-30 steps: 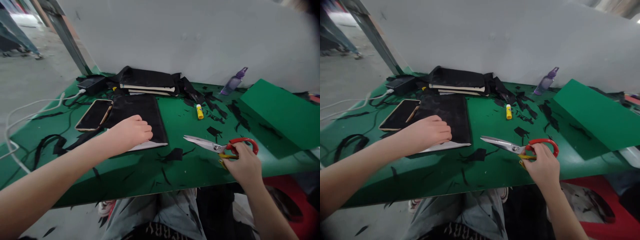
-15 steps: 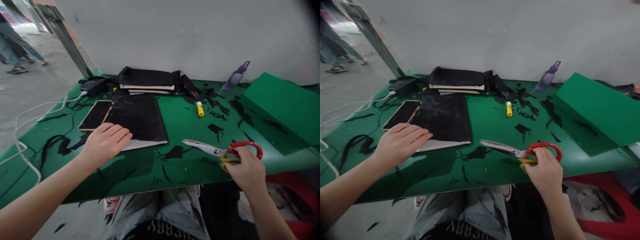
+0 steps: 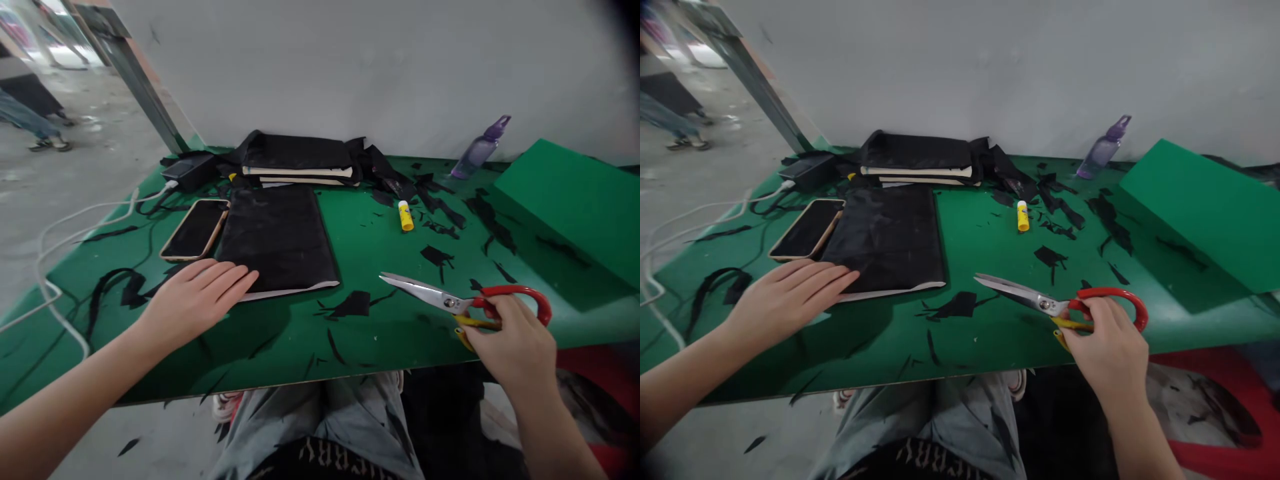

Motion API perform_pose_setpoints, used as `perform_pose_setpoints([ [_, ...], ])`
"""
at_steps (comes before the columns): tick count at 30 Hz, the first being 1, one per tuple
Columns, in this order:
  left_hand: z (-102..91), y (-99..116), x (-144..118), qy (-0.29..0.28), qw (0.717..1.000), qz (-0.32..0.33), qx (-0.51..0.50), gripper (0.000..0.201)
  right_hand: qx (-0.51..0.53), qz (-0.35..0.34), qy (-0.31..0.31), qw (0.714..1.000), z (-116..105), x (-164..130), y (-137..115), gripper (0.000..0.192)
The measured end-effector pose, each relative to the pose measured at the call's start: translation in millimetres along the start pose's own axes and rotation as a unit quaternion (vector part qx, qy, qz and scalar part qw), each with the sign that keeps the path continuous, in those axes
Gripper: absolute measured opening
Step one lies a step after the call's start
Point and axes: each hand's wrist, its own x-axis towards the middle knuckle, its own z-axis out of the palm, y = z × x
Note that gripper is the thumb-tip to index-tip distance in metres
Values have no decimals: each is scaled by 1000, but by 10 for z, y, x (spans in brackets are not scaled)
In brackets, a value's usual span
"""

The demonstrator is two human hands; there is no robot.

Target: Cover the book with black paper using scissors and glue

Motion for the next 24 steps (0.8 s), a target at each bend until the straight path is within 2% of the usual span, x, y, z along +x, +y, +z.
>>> perform_pose_setpoints([
  [3, -16, -41, -148, 16, 1000, -2, 6, 43, -3, 14, 3, 1000, 15, 3, 5, 20],
  [8, 2, -82, -247, 30, 999, -3, 13, 34, -8, -27, -16, 999, -2, 52, -75, 16],
  [15, -4, -36, -212, 13, 999, -29, 7, 28, 0, -38, -14, 999, -12, 92, -123, 15],
  [20, -13, -55, -160, 10, 1000, -4, 18, 22, -15, -50, -12, 999, -16, 73, -81, 19],
  [24, -35, -49, -101, -7, 1000, -8, -9, 30, -24, -46, -2, 999, -8, 52, -35, 20],
])
